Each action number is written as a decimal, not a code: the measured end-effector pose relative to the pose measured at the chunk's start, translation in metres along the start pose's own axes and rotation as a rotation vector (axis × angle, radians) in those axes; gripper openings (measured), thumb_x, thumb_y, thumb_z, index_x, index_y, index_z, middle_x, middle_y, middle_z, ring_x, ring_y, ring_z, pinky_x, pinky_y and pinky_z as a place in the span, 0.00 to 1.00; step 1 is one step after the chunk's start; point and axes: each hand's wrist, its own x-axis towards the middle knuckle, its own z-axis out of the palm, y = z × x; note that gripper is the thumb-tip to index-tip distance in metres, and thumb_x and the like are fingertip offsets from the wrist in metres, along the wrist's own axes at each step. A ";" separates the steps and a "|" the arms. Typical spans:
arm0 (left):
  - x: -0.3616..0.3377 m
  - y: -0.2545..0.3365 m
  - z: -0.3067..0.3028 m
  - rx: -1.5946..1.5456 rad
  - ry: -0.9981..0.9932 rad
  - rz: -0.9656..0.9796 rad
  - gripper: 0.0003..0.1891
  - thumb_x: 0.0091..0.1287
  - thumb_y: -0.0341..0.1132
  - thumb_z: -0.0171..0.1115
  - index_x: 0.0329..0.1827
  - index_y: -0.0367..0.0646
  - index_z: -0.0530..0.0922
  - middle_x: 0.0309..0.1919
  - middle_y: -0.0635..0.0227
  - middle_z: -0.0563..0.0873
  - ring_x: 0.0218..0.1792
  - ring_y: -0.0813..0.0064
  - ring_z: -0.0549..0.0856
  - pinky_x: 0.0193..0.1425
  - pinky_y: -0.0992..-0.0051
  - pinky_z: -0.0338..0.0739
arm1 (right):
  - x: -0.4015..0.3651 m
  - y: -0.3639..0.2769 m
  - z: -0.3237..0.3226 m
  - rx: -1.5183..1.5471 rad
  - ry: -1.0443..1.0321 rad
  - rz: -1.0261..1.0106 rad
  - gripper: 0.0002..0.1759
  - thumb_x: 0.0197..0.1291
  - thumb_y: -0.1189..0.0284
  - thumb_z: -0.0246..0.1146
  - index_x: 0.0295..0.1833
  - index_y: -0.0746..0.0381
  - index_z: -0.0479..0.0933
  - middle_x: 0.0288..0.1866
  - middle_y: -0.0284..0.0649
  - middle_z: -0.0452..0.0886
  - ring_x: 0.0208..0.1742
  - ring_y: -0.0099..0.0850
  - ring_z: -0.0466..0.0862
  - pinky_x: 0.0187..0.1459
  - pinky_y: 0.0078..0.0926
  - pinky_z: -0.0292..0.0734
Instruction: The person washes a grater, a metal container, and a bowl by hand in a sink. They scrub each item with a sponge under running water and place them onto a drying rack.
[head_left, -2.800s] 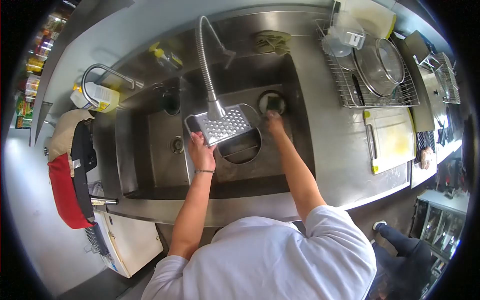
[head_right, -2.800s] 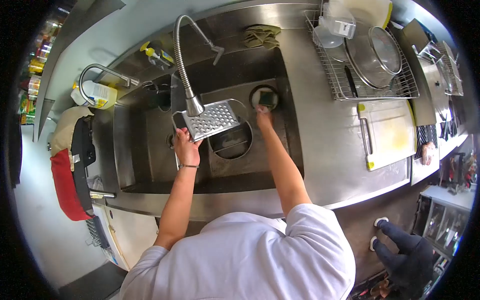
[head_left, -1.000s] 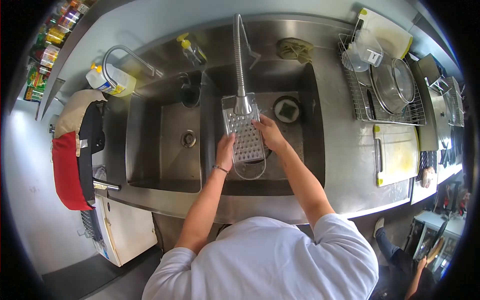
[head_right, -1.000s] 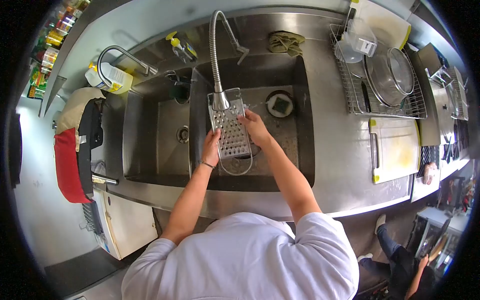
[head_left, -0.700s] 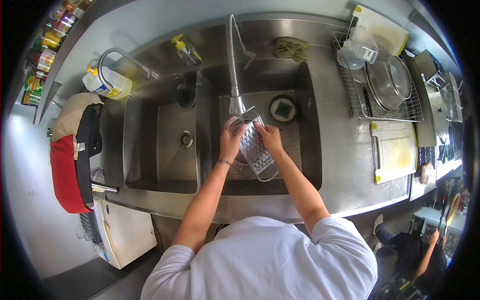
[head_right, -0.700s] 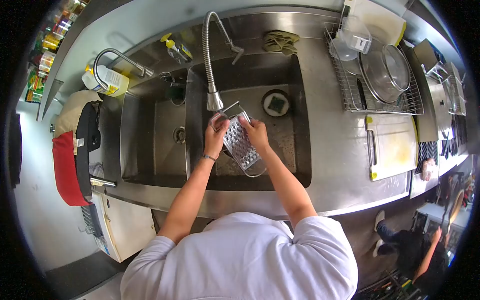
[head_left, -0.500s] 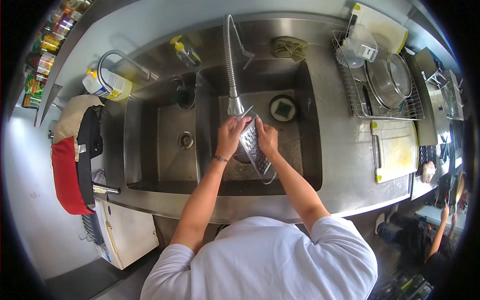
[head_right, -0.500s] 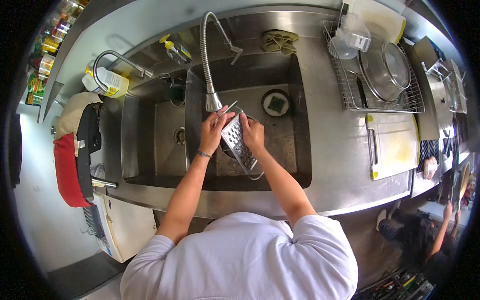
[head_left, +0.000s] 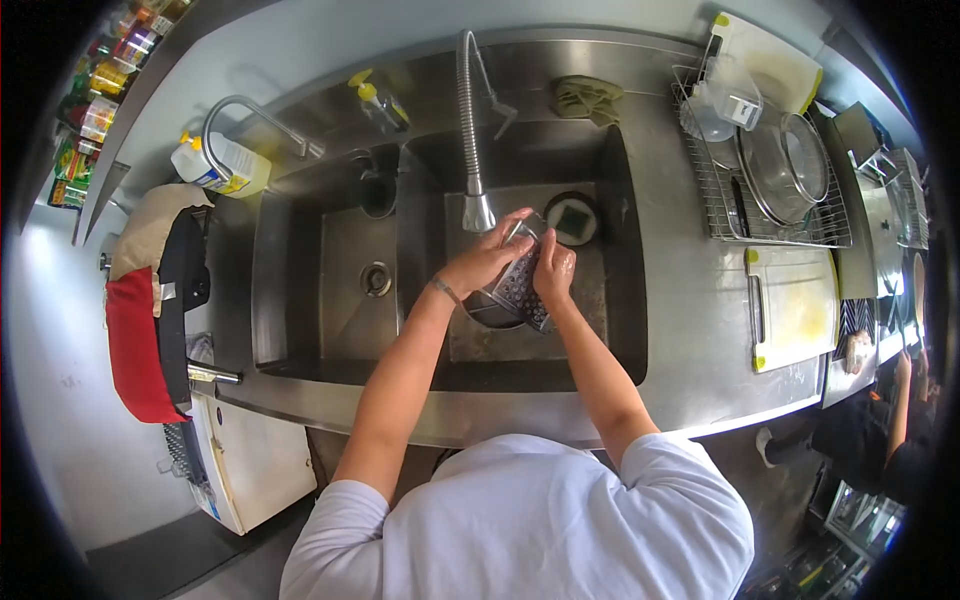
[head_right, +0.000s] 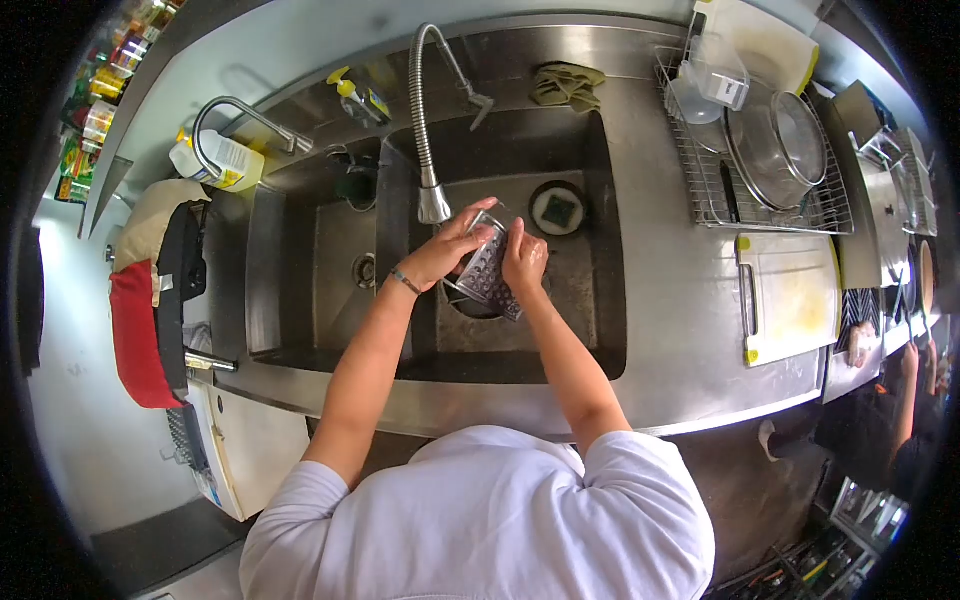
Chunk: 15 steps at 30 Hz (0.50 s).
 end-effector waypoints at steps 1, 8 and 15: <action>-0.004 0.005 0.002 -0.090 0.023 -0.107 0.24 0.72 0.47 0.48 0.69 0.55 0.61 0.53 0.73 0.74 0.44 0.81 0.77 0.44 0.79 0.77 | 0.001 -0.003 -0.001 -0.034 0.006 -0.008 0.28 0.69 0.59 0.43 0.24 0.68 0.74 0.21 0.57 0.73 0.25 0.55 0.74 0.30 0.47 0.66; -0.020 -0.054 -0.020 -0.743 0.184 0.094 0.17 0.71 0.43 0.50 0.51 0.38 0.73 0.46 0.67 0.80 0.46 0.77 0.79 0.49 0.76 0.74 | -0.025 -0.052 0.005 -0.115 -0.221 -0.493 0.28 0.59 0.65 0.56 0.65 0.61 0.64 0.68 0.50 0.60 0.68 0.49 0.59 0.67 0.49 0.51; -0.048 -0.074 -0.027 -0.790 0.317 0.118 0.25 0.70 0.53 0.45 0.55 0.37 0.69 0.52 0.61 0.76 0.50 0.72 0.78 0.54 0.72 0.72 | -0.042 -0.029 0.029 -0.222 -0.424 -0.379 0.30 0.66 0.56 0.47 0.70 0.56 0.58 0.74 0.47 0.49 0.74 0.46 0.49 0.70 0.52 0.43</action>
